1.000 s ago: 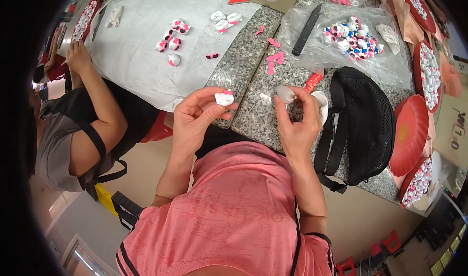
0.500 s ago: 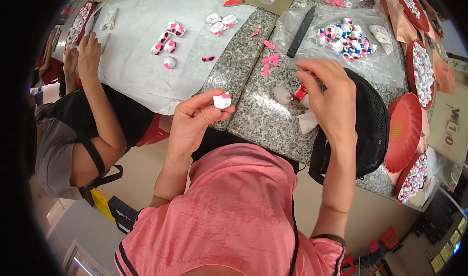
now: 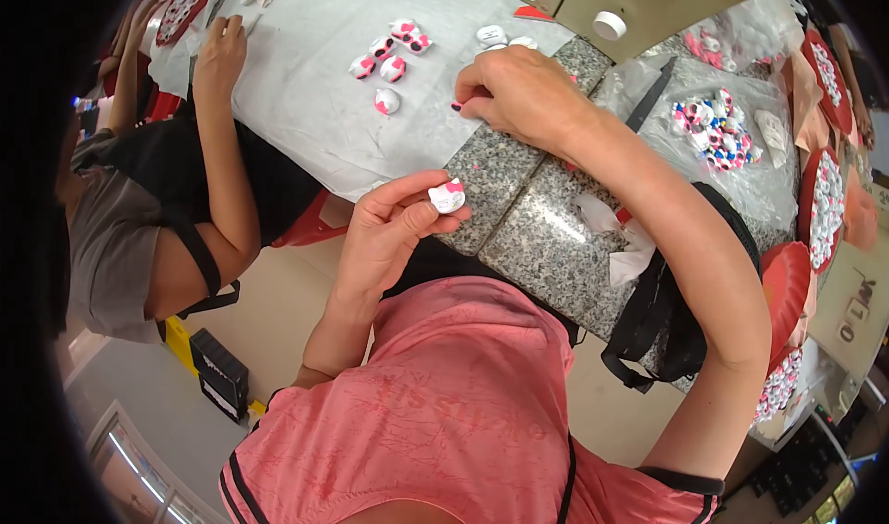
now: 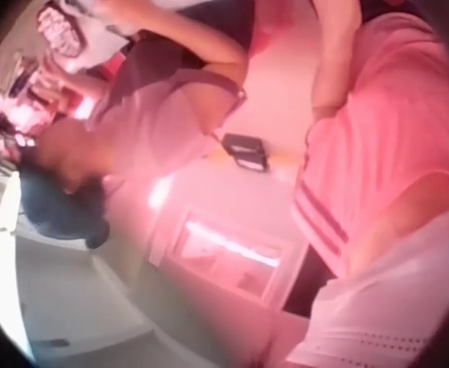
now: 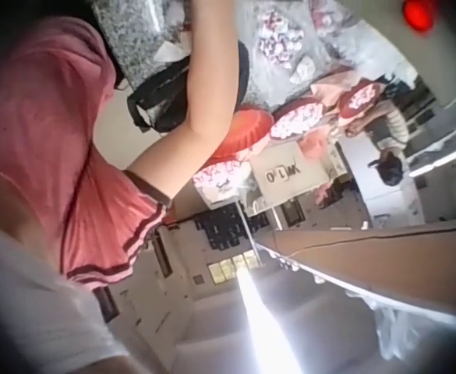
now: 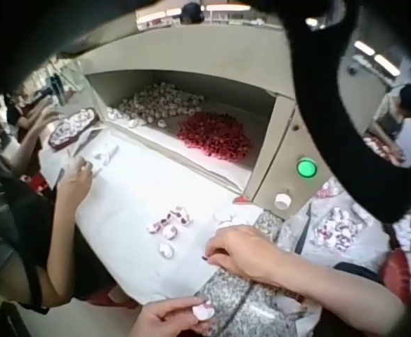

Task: Applying glue to white circular parts and attaching small pink bow-shaped components at a factory workbench.

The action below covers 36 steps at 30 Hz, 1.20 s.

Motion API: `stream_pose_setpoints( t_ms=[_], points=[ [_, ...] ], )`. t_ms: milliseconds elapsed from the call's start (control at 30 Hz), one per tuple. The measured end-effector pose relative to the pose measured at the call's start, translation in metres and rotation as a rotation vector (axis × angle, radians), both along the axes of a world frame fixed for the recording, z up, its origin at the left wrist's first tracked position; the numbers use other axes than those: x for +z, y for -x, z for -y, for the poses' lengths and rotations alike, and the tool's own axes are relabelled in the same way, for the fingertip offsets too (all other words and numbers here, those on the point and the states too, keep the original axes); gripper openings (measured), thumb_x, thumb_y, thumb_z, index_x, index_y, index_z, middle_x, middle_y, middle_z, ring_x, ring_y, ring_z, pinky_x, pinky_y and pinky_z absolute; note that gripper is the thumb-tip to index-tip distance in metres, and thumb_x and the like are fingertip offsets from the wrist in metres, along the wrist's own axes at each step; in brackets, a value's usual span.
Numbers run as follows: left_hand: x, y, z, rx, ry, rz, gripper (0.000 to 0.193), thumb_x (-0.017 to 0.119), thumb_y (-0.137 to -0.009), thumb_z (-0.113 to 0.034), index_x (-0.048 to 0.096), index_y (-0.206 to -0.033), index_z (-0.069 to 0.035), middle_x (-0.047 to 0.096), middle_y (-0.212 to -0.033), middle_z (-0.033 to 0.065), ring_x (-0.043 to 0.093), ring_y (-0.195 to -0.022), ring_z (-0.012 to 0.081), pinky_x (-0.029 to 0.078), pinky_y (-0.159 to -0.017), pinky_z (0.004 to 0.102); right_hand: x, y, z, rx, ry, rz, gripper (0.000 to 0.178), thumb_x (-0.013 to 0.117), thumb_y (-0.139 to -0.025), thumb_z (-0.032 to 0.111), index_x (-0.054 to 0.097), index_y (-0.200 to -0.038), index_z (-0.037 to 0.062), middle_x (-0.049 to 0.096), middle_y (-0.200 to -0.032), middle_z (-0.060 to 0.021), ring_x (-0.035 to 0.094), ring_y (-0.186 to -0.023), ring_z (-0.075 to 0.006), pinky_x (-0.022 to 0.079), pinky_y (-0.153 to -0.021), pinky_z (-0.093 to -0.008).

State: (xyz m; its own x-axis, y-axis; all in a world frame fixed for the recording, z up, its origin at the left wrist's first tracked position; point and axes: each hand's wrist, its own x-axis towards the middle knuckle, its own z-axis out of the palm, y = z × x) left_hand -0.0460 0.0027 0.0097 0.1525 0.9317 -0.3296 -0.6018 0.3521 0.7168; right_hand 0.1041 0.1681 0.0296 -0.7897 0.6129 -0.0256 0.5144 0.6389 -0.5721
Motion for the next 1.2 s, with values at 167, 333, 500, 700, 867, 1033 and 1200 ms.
stream_pose_setpoints(
  t_ms=[167,333,500,700,867,1033,1200],
  points=[
    [-0.004,0.002,-0.001,-0.002,-0.030,0.027,0.029,0.053,-0.086,-0.003,0.053,-0.115,0.003,0.061,-0.103,0.0147,0.062,-0.092,0.0247,0.052,-0.080,0.0304,0.031,-0.004,0.006,-0.104,0.124,0.012,0.014,0.064,-0.076,0.013,0.062,-0.082,0.0001,0.060,-0.075,-0.0098,0.057,-0.066,-0.0191,0.044,-0.061,-0.0297],
    [-0.008,0.000,0.003,-0.013,-0.052,0.074,0.029,0.052,-0.087,-0.004,0.052,-0.115,0.002,0.061,-0.104,0.0145,0.062,-0.092,0.0238,0.052,-0.080,0.0308,0.088,-0.023,0.069,-0.292,0.188,-0.228,0.014,0.065,-0.074,0.002,0.063,-0.088,0.0002,0.061,-0.075,-0.0046,0.054,-0.065,-0.0094,0.042,-0.059,-0.0241],
    [-0.004,-0.012,0.001,-0.068,-0.064,0.024,0.029,0.053,-0.087,-0.004,0.052,-0.115,0.002,0.061,-0.103,0.0139,0.062,-0.090,0.0213,0.052,-0.080,0.0305,0.058,-0.042,0.132,-0.561,0.518,-0.578,0.015,0.065,-0.076,0.000,0.063,-0.090,-0.0019,0.062,-0.079,-0.0039,0.054,-0.068,-0.0081,0.042,-0.059,-0.0206],
    [-0.002,-0.020,0.007,-0.109,-0.066,-0.101,0.028,0.056,-0.084,-0.003,0.055,-0.112,0.003,0.063,-0.099,0.0118,0.062,-0.086,0.0171,0.051,-0.078,0.0275,0.024,-0.054,0.154,-0.744,0.861,-0.823,0.016,0.063,-0.079,0.001,0.062,-0.094,-0.0025,0.062,-0.082,-0.0041,0.056,-0.070,-0.0067,0.044,-0.060,-0.0179],
    [0.005,-0.027,0.008,-0.115,-0.085,-0.214,0.028,0.058,-0.082,0.000,0.058,-0.110,0.003,0.063,-0.097,0.0104,0.061,-0.085,0.0142,0.050,-0.077,0.0249,0.023,-0.052,0.156,-0.738,0.890,-0.883,0.015,0.064,-0.078,0.000,0.061,-0.093,-0.0017,0.062,-0.081,-0.0041,0.056,-0.070,-0.0063,0.044,-0.059,-0.0181],
    [0.005,-0.029,0.007,-0.124,-0.101,-0.232,0.028,0.058,-0.081,0.001,0.058,-0.109,0.003,0.064,-0.096,0.0100,0.061,-0.085,0.0129,0.050,-0.077,0.0239,0.018,-0.053,0.155,-0.733,0.858,-0.893,0.012,0.064,-0.078,0.000,0.060,-0.090,-0.0011,0.062,-0.082,-0.0040,0.055,-0.070,-0.0060,0.043,-0.058,-0.0174],
    [0.003,-0.028,0.007,-0.133,-0.121,-0.250,0.028,0.058,-0.081,0.002,0.059,-0.109,0.001,0.063,-0.099,0.0090,0.060,-0.086,0.0120,0.049,-0.076,0.0226,0.016,-0.051,0.159,-0.786,0.754,-0.797,0.013,0.064,-0.078,-0.002,0.060,-0.090,-0.0016,0.061,-0.082,-0.0037,0.056,-0.071,-0.0068,0.044,-0.061,-0.0178]
  ],
)
